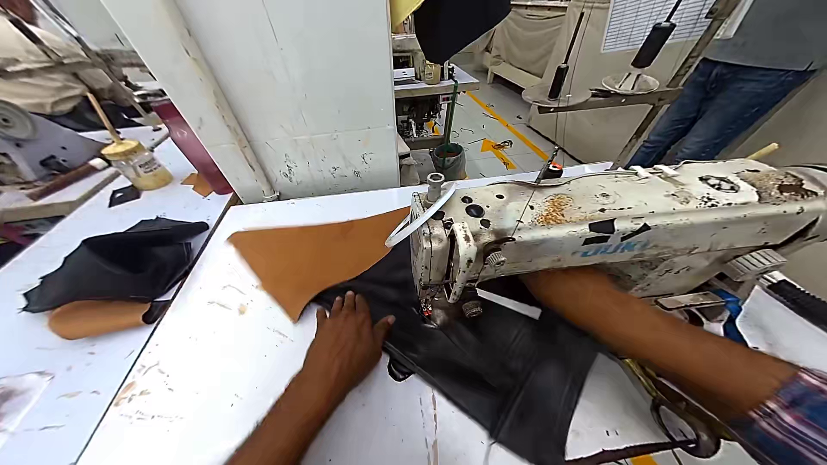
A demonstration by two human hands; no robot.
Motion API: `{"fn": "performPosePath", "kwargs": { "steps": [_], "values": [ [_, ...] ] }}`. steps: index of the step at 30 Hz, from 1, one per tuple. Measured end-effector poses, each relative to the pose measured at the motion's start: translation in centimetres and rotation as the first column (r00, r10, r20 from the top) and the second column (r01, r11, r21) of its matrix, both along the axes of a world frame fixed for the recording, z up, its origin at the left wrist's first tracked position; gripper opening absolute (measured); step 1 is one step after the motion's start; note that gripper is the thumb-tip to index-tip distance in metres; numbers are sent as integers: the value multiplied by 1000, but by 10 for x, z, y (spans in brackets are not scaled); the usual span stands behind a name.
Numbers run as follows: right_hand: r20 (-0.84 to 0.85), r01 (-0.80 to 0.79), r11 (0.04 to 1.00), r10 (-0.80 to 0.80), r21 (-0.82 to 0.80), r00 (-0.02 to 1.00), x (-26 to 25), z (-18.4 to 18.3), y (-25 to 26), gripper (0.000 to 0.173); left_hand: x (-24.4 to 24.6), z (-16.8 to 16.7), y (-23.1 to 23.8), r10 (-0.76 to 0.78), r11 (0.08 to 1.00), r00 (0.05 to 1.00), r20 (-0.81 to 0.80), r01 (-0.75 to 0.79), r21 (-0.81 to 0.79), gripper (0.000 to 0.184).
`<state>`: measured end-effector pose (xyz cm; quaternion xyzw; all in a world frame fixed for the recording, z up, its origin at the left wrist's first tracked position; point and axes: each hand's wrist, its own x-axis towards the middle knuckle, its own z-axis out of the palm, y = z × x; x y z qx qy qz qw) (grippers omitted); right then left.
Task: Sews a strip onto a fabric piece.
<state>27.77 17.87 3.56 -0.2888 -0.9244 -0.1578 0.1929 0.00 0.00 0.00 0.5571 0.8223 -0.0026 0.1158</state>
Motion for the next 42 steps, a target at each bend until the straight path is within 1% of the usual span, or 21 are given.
{"fn": "performPosePath", "kwargs": {
  "steps": [1, 2, 3, 5, 6, 7, 8, 9, 10, 11, 13, 15, 18, 21, 25, 28, 30, 35, 37, 39, 42],
  "values": [
    [134, 111, 991, -100, -81, 986, 10, -3, -14, 15, -13, -1, 11, -67, 997, 998, 11, 67, -27, 82],
    [249, 211, 965, -168, -157, 954, 16, -5, -28, 18, -27, -4, 21, -130, 991, 991, 24, 130, -35, 81],
    [322, 287, 931, -207, -224, 924, 22, -8, -43, 24, -39, -5, 31, -184, 982, 982, 37, 185, -29, 80],
    [418, 396, 868, -254, -299, 872, 31, -15, -71, 28, -50, -1, 43, -280, 960, 960, 12, 280, -18, 74],
    [438, 437, 835, -272, -335, 857, 34, -18, -82, 29, -46, 0, 43, -328, 944, 944, -34, 329, 20, 69],
    [431, 452, 817, -285, -358, 857, 38, -23, -90, 27, -37, 1, 39, -381, 918, 923, -61, 385, 96, 60],
    [404, 453, 814, -300, -365, 864, 43, -29, -95, 26, -23, 1, 31, -431, 882, 900, -60, 434, 184, 52],
    [327, 422, 842, -315, -337, 891, 50, -36, -98, 26, -7, 1, 21, -477, 844, 878, -45, 472, 256, 46],
    [221, 377, 882, -323, -282, 920, 56, -42, -98, 31, 7, -1, 9, -512, 819, 858, -26, 498, 285, 46],
    [127, 340, 909, -317, -241, 940, 61, -44, -99, 38, 19, -8, -3, -540, 801, 842, -18, 520, 297, 49],
    [-25, 257, 941, -268, -222, 963, 62, -41, -103, 40, 33, -28, -22, -553, 783, 833, -20, 528, 329, 58],
    [-100, 189, 935, -228, -299, 969, 51, -43, -116, 44, 40, -45, -34, -522, 776, 853, -25, 487, 401, 61],
    [-67, 178, 851, -242, -495, 968, 28, -56, -135, 52, 47, -54, -39, -476, 783, 879, -29, 438, 442, 58],
    [-119, 140, 822, -244, -552, 962, 17, -59, -137, 44, 59, -54, -41, -432, 813, 901, -34, 405, 419, 56],
    [-219, 37, 768, -229, -640, 949, 23, -63, -104, 34, 69, -51, -40, -403, 832, 913, -63, 394, 390, 57],
    [-250, -18, 700, -231, -714, 940, 34, -65, -76, 35, 71, -50, -39, -400, 843, 916, -43, 386, 374, 60],
    [-231, -12, 685, -229, -728, 946, 37, -62, -72, 36, 67, -49, -39, -410, 841, 912, -20, 387, 379, 62],
    [-122, 130, 752, -270, -646, 955, 25, -54, -95, 40, 56, -47, -40, -458, 821, 888, 28, 411, 397, 66],
    [-94, 169, 732, -303, -660, 948, 20, -51, -101, 39, 52, -46, -39, -474, 813, 880, 17, 430, 393, 67],
    [-83, 171, 680, -324, -713, 942, 18, -47, -101, 36, 45, -41, -34, -502, 796, 865, -3, 464, 389, 66],
    [-105, 116, 607, -317, -787, 943, 22, -39, -104, 30, 28, -31, -20, -580, 736, 815, 15, 516, 438, 46]
  ]
}}
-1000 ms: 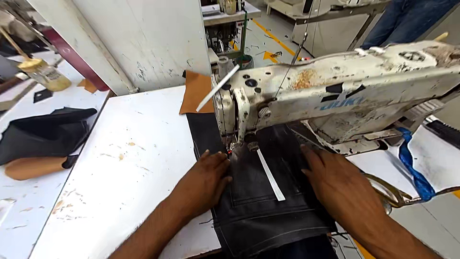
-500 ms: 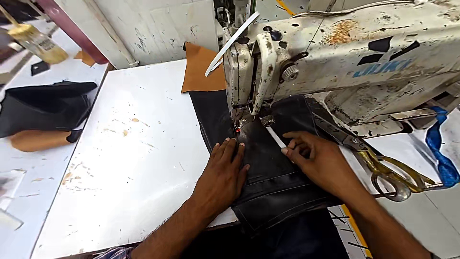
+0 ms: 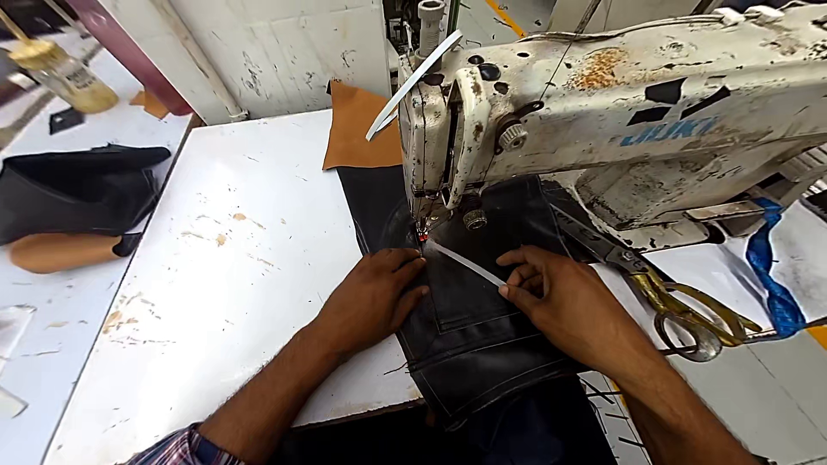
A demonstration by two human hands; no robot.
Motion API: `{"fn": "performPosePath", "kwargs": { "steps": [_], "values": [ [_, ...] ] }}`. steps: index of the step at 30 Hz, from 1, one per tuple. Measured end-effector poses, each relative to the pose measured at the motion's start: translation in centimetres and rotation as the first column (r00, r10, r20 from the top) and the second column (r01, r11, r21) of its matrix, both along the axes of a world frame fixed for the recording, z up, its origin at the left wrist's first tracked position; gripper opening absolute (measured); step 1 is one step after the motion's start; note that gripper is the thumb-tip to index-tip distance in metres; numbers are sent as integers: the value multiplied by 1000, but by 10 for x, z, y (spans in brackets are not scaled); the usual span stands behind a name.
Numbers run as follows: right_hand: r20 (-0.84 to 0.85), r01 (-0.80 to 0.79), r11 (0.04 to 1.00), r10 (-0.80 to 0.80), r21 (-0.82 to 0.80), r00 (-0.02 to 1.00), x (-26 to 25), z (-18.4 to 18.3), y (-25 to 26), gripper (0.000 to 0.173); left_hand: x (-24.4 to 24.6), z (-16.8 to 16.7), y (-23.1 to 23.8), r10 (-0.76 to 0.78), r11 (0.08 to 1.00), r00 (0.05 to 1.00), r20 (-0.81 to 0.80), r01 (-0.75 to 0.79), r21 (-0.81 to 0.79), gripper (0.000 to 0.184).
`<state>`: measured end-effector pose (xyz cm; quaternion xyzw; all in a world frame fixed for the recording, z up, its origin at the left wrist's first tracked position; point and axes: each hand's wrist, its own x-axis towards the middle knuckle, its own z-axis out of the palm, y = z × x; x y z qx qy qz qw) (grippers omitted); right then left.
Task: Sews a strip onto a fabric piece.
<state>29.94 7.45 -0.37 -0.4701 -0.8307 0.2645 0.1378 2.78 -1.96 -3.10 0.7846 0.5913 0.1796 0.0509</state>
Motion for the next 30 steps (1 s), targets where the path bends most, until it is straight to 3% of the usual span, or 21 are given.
{"fn": "performPosePath", "kwargs": {
  "steps": [3, 6, 11, 20, 30],
  "values": [
    [-166, -77, 974, 42, -211, 985, 6, 4, -13, 19, -18, -1, 12, -31, 998, 989, 145, 22, 60, 29],
    [-384, -233, 854, 42, -465, 922, 5, -2, -30, 16, -27, -7, 14, 44, 993, 953, 301, -74, 90, 23],
    [-515, -289, 752, -78, -592, 853, -21, -10, -41, 21, -25, -10, 11, 90, 982, 937, 338, -140, 126, 21],
    [-465, -121, 816, -194, -565, 864, -46, -18, -38, 23, -18, -17, 9, -15, 996, 987, 158, 2, 85, 41],
    [-388, -69, 899, -116, -432, 914, -41, -21, -49, 27, -15, -16, 9, -14, 999, 995, 102, 10, 41, 48]
  ]
}}
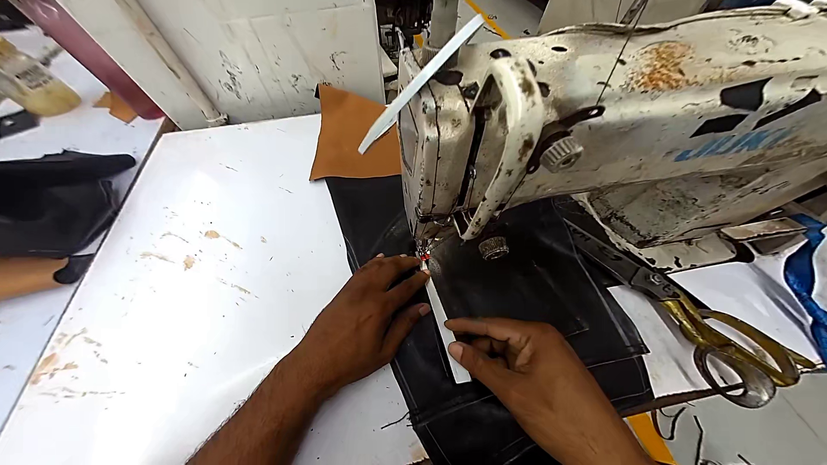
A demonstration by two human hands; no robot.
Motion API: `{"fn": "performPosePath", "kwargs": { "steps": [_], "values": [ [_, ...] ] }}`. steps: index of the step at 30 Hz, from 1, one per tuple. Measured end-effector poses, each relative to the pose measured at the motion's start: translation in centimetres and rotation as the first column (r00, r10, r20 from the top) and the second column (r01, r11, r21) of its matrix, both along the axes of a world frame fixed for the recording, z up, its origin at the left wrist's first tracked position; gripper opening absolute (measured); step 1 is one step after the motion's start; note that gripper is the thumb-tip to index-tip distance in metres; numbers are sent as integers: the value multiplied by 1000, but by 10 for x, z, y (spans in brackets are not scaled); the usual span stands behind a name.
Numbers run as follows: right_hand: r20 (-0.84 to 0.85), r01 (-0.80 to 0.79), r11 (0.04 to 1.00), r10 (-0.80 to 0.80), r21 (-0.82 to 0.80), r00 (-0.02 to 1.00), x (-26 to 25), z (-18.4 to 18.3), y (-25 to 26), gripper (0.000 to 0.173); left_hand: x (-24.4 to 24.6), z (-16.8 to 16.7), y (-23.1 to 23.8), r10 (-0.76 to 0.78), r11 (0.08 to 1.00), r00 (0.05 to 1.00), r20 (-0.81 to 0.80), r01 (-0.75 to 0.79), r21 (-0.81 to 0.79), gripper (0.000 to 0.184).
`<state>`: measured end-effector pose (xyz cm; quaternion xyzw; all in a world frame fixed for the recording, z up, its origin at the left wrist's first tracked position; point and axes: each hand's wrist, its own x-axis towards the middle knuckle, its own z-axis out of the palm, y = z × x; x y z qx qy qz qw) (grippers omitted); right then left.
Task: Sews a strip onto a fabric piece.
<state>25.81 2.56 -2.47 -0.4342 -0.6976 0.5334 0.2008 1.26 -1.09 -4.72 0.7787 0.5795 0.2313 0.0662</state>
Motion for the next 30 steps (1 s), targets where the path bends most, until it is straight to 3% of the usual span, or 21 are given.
{"fn": "performPosePath", "kwargs": {
  "steps": [7, 13, 18, 30],
  "values": [
    [165, -175, 908, 119, 382, 979, 29, 1, -19, 23, 2, 3, 0, 3, 1000, 1000, -6, -3, 14, 49],
    [117, -178, 735, 134, 654, 984, 29, -24, -22, 19, 2, 5, 0, 3, 1000, 1000, -14, -3, 8, 48],
    [103, -188, 660, 166, 727, 981, 27, -33, -23, 18, 2, 5, -1, 16, 1000, 1000, -20, -16, 10, 48],
    [156, -220, 609, 158, 762, 975, 28, -35, -23, 20, 3, 7, 0, 16, 1000, 1000, -25, -16, 3, 47]
  ]
}}
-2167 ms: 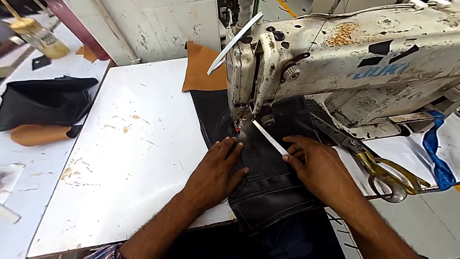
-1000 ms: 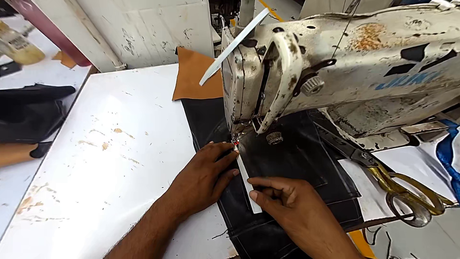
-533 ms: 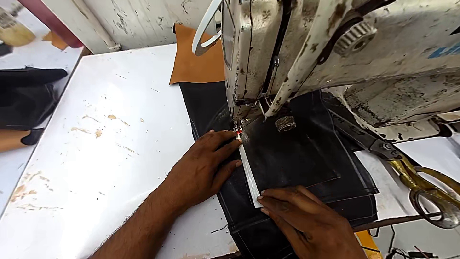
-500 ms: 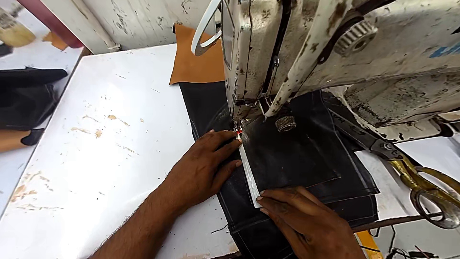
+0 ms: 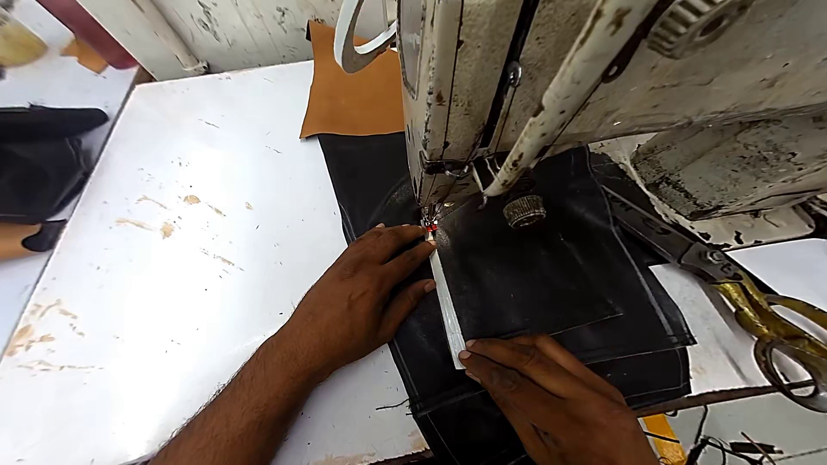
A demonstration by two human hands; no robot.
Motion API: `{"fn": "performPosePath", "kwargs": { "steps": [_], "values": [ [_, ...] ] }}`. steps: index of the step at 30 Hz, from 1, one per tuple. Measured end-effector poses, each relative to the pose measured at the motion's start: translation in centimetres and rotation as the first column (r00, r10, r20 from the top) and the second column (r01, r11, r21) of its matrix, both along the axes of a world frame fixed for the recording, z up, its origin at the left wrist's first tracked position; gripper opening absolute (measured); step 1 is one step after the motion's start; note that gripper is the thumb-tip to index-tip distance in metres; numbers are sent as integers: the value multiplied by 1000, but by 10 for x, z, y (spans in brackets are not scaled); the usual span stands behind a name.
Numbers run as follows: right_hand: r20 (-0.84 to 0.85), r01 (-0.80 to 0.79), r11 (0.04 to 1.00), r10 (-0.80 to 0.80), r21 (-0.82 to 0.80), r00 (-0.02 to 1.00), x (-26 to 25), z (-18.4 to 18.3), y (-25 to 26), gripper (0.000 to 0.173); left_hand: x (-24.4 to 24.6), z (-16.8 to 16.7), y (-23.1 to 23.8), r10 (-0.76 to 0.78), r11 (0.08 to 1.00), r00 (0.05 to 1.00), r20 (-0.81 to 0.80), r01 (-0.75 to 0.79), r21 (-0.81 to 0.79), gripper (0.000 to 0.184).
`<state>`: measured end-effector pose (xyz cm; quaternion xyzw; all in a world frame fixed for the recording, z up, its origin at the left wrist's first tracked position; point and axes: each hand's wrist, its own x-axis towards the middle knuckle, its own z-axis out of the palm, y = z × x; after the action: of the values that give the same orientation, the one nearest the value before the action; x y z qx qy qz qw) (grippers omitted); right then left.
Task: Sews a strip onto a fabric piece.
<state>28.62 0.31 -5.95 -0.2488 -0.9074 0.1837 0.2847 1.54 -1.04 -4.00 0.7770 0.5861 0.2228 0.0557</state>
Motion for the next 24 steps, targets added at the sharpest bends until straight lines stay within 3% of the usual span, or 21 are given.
{"fn": "performPosePath", "kwargs": {
  "steps": [10, 17, 19, 24],
  "values": [
    [-13, 1, 1000, -1, -3, 1000, -1, -2, 1, 20, 1, 0, 1, 8, 1000, 1000, -1, -8, -6, 49],
    [56, -40, 998, 43, -50, 997, 1, 8, 0, 20, 18, 2, -9, 75, 996, 989, -129, -80, -39, 81],
    [73, -45, 992, 54, -117, 996, 11, 18, 4, 23, 20, 2, -11, 78, 996, 985, -154, -84, -38, 80],
    [203, 99, 993, -86, -57, 975, 59, 29, 31, 32, 27, -2, -20, 45, 998, 987, -152, -39, 43, 63]
  ]
}}
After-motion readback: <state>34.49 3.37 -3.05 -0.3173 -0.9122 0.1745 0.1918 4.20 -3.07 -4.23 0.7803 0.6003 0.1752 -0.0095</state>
